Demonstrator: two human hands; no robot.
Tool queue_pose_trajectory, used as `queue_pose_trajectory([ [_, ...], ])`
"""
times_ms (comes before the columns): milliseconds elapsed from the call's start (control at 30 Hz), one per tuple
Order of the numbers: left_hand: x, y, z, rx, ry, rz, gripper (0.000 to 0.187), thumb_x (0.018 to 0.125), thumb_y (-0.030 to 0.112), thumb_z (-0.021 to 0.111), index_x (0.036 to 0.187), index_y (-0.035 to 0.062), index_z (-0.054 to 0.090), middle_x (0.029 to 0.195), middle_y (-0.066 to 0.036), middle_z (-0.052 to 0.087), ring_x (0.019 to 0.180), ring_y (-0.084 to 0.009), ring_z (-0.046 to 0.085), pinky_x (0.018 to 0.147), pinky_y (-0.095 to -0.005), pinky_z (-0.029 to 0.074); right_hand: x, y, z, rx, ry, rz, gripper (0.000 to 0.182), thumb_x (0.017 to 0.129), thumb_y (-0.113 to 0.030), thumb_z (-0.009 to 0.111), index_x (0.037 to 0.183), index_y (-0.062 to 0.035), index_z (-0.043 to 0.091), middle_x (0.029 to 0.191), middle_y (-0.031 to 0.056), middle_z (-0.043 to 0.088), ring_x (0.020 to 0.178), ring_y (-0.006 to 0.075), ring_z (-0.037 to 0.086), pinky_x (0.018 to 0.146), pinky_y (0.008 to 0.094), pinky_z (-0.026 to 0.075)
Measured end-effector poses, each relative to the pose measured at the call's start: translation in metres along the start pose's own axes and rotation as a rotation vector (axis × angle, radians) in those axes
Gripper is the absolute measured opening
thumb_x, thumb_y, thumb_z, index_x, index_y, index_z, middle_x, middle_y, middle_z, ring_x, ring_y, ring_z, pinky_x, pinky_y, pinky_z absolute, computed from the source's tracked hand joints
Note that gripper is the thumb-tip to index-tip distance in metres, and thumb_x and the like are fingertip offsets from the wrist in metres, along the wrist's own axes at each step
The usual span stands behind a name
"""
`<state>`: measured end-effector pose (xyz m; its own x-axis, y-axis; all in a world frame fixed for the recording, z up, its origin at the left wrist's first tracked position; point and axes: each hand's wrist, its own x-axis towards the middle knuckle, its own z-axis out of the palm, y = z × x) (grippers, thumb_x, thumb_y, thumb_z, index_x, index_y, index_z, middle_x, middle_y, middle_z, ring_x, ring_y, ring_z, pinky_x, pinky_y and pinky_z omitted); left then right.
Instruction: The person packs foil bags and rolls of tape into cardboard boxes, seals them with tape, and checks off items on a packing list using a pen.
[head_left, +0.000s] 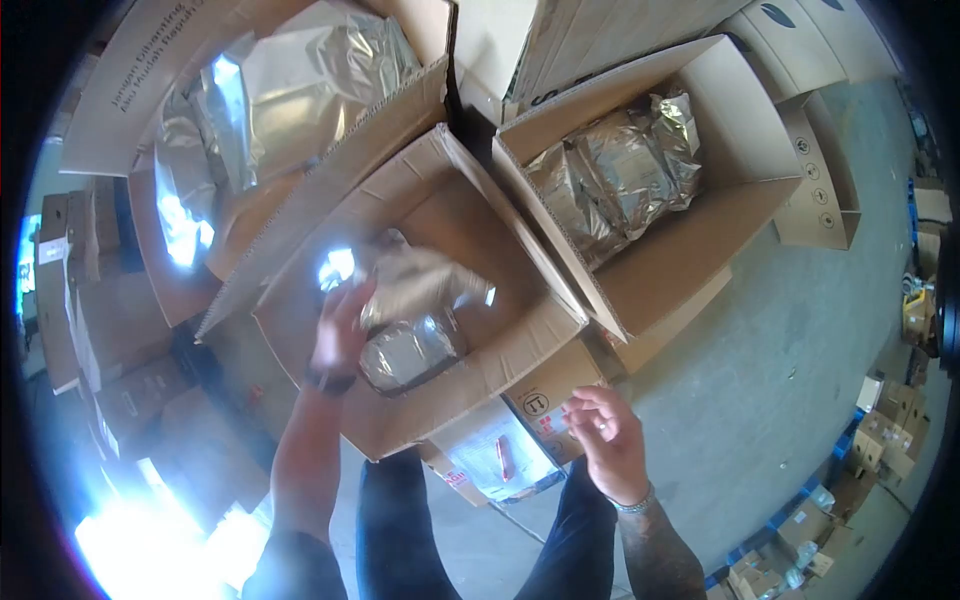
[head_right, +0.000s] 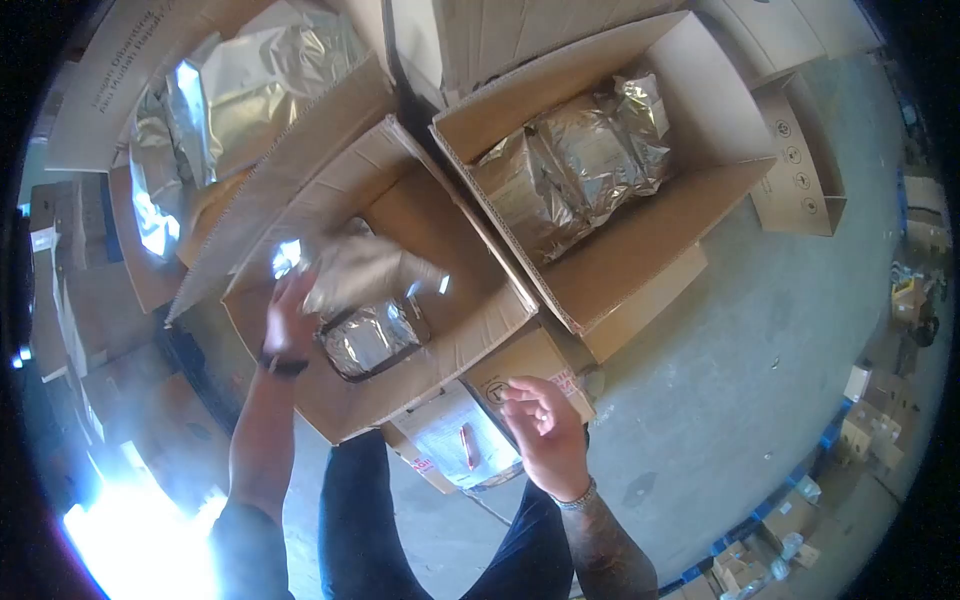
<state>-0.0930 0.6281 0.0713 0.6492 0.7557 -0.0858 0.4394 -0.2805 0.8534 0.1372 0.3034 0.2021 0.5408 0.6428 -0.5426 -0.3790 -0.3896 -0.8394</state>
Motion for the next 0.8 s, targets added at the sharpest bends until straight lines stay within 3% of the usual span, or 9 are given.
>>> queue_pose_trajectory([
  [33, -0.017, 0.025, -0.028, -0.053, -0.046, -0.033, 0.050, 0.073, -0.010, 0.060, 0.121, 0.0026, 0.068, 0.127, -0.012, 0.061, 0.124, -0.0244, 0.056, 0.103, -0.0377, 0.048, 0.000, -0.002, 0.005, 0.003, -0.021, 0.018, 0.034, 0.098, -0.013, 0.067, 0.130, -0.0028, 0.057, 0.115, 0.0119, 0.065, 0.104, 0.0184, 0.066, 0.090, 0.0319, 0.055],
  [167, -0.068, 0.132, -0.090, -0.429, -0.145, -0.241, 0.038, 0.081, 0.009, 0.055, 0.117, 0.0020, 0.065, 0.119, -0.012, 0.061, 0.114, -0.0227, 0.058, 0.097, -0.0370, 0.049, 0.003, 0.010, 0.037, -0.043, -0.251, 0.069, 0.053, 0.097, -0.022, 0.069, 0.142, -0.0041, 0.045, 0.125, 0.0178, 0.062, 0.104, 0.0192, 0.067, 0.088, 0.0380, 0.058],
  [300, -0.058, 0.193, -0.057, -0.876, -0.194, -0.202, 0.038, 0.089, 0.028, 0.049, 0.113, 0.0015, 0.061, 0.111, -0.011, 0.062, 0.104, -0.0209, 0.060, 0.090, -0.0362, 0.050, -0.012, -0.012, 0.028, 1.014, -0.618, 0.376, 0.049, 0.098, -0.033, 0.066, 0.137, -0.0060, 0.052, 0.105, 0.0056, 0.064, 0.087, 0.0050, 0.061, 0.065, 0.0245, 0.050],
  [367, -0.024, 0.207, -0.024, -1.057, -0.261, -0.178, 0.043, 0.093, 0.038, 0.047, 0.112, 0.0012, 0.060, 0.107, -0.010, 0.062, 0.099, -0.0200, 0.061, 0.087, -0.0358, 0.051, -0.025, -0.029, 0.008, 0.950, -0.364, 0.326, 0.047, 0.098, -0.036, 0.064, 0.131, -0.0042, 0.057, 0.095, 0.0013, 0.066, 0.078, 0.0008, 0.060, 0.058, 0.0214, 0.048],
  [433, 0.016, 0.207, 0.004, -1.233, -0.344, -0.187, 0.050, 0.097, 0.047, 0.044, 0.110, 0.0009, 0.058, 0.103, -0.010, 0.062, 0.094, -0.0191, 0.062, 0.084, -0.0355, 0.051, -0.021, -0.063, -0.022, 0.693, 0.127, 0.228, 0.040, 0.099, -0.029, 0.059, 0.123, 0.0027, 0.062, 0.098, 0.0045, 0.069, 0.082, 0.0080, 0.066, 0.064, 0.0242, 0.054],
  [533, 0.050, 0.165, 0.048, -1.419, -0.428, -0.359, 0.063, 0.103, 0.061, 0.040, 0.107, 0.0005, 0.055, 0.097, -0.010, 0.063, 0.086, -0.0178, 0.063, 0.079, -0.0349, 0.052, 0.015, -0.123, -0.068, 0.374, 0.420, -0.057, 0.037, 0.101, -0.024, 0.061, 0.127, 0.0023, 0.060, 0.117, 0.0099, 0.069, 0.103, 0.0155, 0.068, 0.083, 0.0288, 0.058],
  [633, 0.041, 0.062, 0.081, -0.309, -0.328, -0.717, 0.043, 0.101, 0.044, 0.056, 0.120, 0.0049, 0.057, 0.105, -0.010, 0.066, 0.097, -0.0195, 0.065, 0.083, -0.0358, 0.052, 0.074, -0.169, -0.081, 0.209, 0.453, -0.324, 0.029, 0.094, -0.008, 0.070, 0.120, 0.0045, 0.064, 0.108, 0.0069, 0.071, 0.092, 0.0126, 0.067, 0.078, 0.0300, 0.055],
  [733, -0.004, -0.068, 0.104, 0.267, -0.378, -0.430, 0.058, 0.091, 0.039, 0.069, 0.138, 0.0083, 0.053, 0.119, -0.015, 0.067, 0.114, -0.0279, 0.063, 0.096, -0.0416, 0.050, 0.155, -0.136, -0.107, -0.169, 0.550, -0.422, 0.033, 0.092, -0.013, 0.074, 0.118, 0.0052, 0.064, 0.106, 0.0079, 0.071, 0.087, 0.0125, 0.064, 0.077, 0.0300, 0.053],
  [800, -0.013, -0.077, 0.101, 0.401, -0.442, -0.392, 0.072, 0.087, 0.038, 0.072, 0.146, 0.0065, 0.046, 0.135, -0.020, 0.059, 0.128, -0.0331, 0.055, 0.107, -0.0430, 0.044, 0.184, -0.113, -0.104, -0.148, 0.520, -0.364, 0.046, 0.090, -0.017, 0.077, 0.124, 0.0065, 0.059, 0.111, 0.0119, 0.069, 0.091, 0.0166, 0.064, 0.080, 0.0327, 0.053],
])
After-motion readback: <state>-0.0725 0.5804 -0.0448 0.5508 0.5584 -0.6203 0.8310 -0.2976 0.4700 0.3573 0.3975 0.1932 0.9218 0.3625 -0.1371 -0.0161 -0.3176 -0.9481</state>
